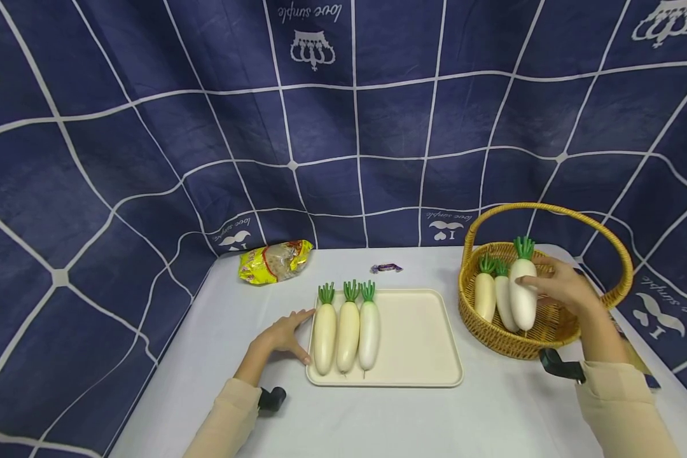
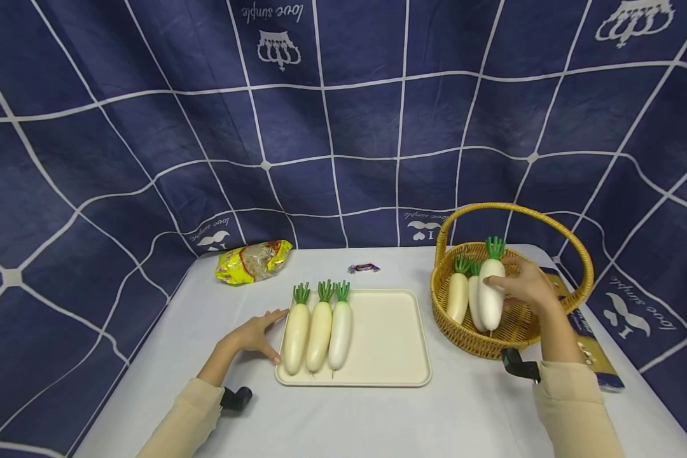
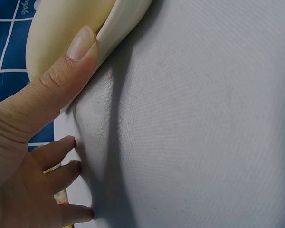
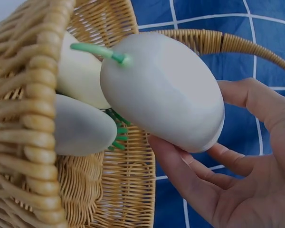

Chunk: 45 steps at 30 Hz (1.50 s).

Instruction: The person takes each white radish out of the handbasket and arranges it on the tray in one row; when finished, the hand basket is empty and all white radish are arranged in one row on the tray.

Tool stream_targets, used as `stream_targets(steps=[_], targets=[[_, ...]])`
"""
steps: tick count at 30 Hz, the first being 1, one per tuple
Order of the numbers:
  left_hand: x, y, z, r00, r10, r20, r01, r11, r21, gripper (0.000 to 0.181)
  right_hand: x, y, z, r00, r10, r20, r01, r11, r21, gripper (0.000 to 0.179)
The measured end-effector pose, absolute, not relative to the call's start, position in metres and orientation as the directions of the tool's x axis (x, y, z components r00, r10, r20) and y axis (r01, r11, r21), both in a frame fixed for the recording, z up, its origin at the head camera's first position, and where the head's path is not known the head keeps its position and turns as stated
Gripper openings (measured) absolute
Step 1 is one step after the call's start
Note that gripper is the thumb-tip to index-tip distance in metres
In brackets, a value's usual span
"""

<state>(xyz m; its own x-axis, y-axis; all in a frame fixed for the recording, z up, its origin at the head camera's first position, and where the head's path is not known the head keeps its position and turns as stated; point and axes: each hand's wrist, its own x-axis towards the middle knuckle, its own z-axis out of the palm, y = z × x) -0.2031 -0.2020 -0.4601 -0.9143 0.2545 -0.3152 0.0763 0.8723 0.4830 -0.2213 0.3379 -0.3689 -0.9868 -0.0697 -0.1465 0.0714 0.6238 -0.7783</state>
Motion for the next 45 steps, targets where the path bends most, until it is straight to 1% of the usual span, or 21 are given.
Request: stream_targets(steps=[10, 16, 25, 36, 42, 45], targets=[[-0.202, -0.202, -0.459, -0.909, 0.27, -0.317, 0.085, 0.866, 0.493, 0.113, -0.212, 0.327, -0.371, -0.99, -0.067, -0.12, 0.054, 0.613, -0.788, 0.083], [-0.202, -0.202, -0.46, -0.913, 0.263, -0.312, 0.085, 0.87, 0.485, 0.114, -0.207, 0.321, -0.371, -0.989, -0.089, -0.123, 0.046, 0.595, -0.802, 0.08], [-0.202, -0.202, -0.46, -0.917, 0.26, -0.303, 0.086, 0.87, 0.485, 0.114, -0.2, 0.31, -0.37, -0.989, -0.115, -0.092, 0.008, 0.58, -0.815, 0.075], [-0.203, -0.201, -0.459, -0.916, 0.247, -0.316, 0.075, 0.879, 0.471, 0.114, -0.193, 0.292, -0.369, -0.986, -0.126, -0.108, 0.01, 0.605, -0.796, 0.077], [-0.203, -0.202, -0.457, -0.914, 0.263, -0.31, 0.082, 0.867, 0.491, 0.115, -0.19, 0.284, -0.371, -0.984, -0.138, -0.113, 0.008, 0.601, -0.799, 0.078], [-0.202, -0.203, -0.455, -0.912, 0.282, -0.297, 0.108, 0.864, 0.491, 0.118, -0.189, 0.28, -0.373, -0.984, -0.148, -0.103, -0.005, 0.594, -0.805, 0.077]])
